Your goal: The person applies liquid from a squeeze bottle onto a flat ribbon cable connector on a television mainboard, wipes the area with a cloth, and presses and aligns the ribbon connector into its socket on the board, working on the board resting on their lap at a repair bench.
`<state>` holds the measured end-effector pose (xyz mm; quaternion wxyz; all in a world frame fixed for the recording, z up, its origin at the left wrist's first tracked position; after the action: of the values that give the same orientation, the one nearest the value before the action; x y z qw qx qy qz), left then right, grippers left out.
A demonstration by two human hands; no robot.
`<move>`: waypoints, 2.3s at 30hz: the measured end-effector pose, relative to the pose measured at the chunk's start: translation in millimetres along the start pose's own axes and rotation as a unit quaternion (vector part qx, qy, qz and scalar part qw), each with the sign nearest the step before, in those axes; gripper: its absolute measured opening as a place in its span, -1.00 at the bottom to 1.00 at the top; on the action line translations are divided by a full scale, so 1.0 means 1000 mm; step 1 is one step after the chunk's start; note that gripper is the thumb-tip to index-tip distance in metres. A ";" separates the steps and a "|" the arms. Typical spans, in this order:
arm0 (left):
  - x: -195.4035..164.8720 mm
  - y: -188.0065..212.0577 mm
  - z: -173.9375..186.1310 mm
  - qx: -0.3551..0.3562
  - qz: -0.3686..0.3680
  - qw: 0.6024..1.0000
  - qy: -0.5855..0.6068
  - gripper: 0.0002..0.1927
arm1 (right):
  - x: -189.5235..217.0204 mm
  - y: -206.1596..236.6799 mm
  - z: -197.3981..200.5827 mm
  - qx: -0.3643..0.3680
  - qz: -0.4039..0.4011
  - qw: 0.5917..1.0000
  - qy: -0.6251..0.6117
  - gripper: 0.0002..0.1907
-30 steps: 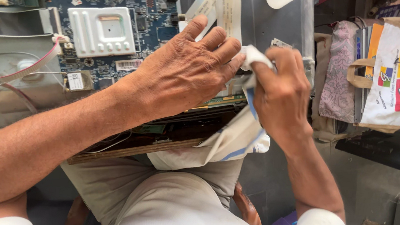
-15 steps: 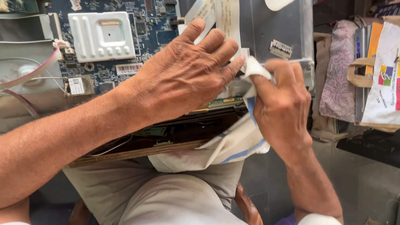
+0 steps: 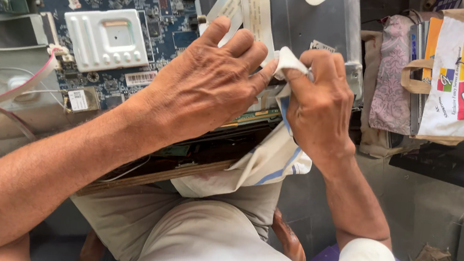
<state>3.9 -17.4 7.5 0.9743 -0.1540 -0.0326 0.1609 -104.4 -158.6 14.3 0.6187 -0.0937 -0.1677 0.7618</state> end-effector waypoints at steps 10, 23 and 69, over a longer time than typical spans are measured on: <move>-0.003 0.005 0.001 -0.012 0.002 1.000 0.004 -0.51 | 0.006 0.007 -0.001 0.000 0.005 1.000 0.005 -0.69; -0.005 0.004 0.007 -0.008 -0.019 0.999 -0.027 -0.52 | -0.009 0.021 -0.002 -0.091 -0.079 0.991 -0.053 -0.76; -0.013 -0.006 0.001 -0.034 -0.008 0.999 0.010 -0.64 | -0.014 0.021 -0.005 -0.076 -0.077 0.991 -0.080 -0.77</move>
<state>-6.4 -26.7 10.4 0.9701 -0.1882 -0.0293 0.1504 -118.8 -175.0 0.9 0.6511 -0.0666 -0.2807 0.7020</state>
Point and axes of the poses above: each hand's wrist, its own y-axis away from the middle knuckle, its own z-axis out of the back of the hand, x = y × z, the point moved 4 cm from there along -y, towards the middle knuckle, and after that the axes turned 10 degrees about z, right-handed, at the moved point
